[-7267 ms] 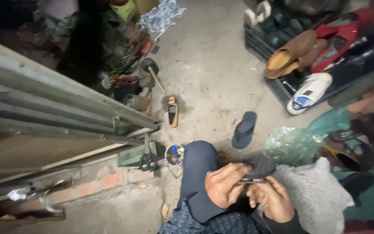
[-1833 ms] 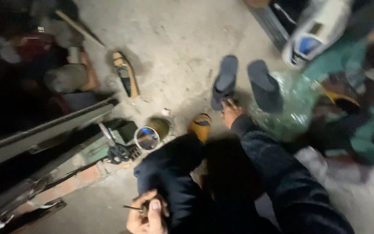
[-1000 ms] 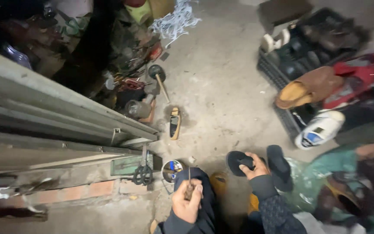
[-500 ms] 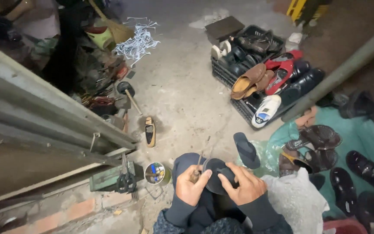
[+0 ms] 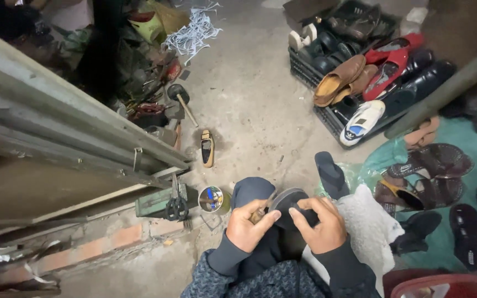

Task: Repairing a flip-flop by sewing the strap to the sole using a hand tool.

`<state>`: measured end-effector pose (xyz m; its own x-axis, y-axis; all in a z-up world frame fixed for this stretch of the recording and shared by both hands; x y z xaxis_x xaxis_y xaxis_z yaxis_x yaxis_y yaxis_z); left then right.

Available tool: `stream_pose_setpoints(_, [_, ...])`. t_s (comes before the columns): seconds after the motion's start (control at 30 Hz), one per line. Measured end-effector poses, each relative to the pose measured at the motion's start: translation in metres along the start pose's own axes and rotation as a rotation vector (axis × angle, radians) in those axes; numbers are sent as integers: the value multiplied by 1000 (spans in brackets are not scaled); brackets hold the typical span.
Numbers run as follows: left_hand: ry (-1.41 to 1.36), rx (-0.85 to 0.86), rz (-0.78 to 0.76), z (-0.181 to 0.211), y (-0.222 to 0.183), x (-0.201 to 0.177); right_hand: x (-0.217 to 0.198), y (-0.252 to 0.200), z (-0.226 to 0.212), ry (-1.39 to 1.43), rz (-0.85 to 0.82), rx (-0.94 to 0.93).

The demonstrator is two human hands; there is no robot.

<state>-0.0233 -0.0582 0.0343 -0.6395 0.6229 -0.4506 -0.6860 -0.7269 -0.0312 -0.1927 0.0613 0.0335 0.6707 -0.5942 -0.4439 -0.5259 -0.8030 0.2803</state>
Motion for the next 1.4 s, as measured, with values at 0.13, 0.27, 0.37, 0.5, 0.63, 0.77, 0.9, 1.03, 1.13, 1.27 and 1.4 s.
stream_pose_setpoints(0.13, [-2,-48,135,11,8,-1,-4,1,-4,106,-42,102])
stream_pose_setpoints(0.27, [-35,-53,208,21,13,-5,-15,-1,-25,150,-38,161])
stream_pose_setpoints(0.37, [-88,-45,163,38,17,-9,-24,-5,-27,227,-96,255])
stream_pose_setpoints(0.5, [-85,-77,138,36,19,-7,-32,-4,-43,207,-111,287])
stream_pose_setpoints(0.63, [-252,-65,219,19,20,-4,-31,-1,-53,282,51,164])
stream_pose_setpoints(0.77, [-262,-7,229,23,20,0,-34,1,-48,241,30,99])
stream_pose_setpoints(0.9, [-210,70,219,27,27,3,-37,4,-42,123,42,21])
stream_pose_setpoints(1.03, [-221,302,179,42,36,7,-41,1,-36,-15,116,-6])
stream_pose_setpoints(1.13, [-217,360,135,40,42,12,-37,-10,-20,68,158,80])
stream_pose_setpoints(1.27, [-212,397,91,38,47,13,-31,-9,-17,632,158,241])
stream_pose_setpoints(1.4, [-225,402,84,39,49,13,-23,-26,12,878,129,434])
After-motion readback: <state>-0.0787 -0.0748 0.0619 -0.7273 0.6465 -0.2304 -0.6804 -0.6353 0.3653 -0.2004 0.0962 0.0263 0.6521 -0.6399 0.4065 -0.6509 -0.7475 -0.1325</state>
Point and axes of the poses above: each hand's wrist, its own y-axis towards the middle knuckle, its own x-axis out of the palm, z = x × y, the point moved 2 cm from there along y, towards the middle knuckle, and after that the axes turned 9 degrees about y, right-handed, at the moved point
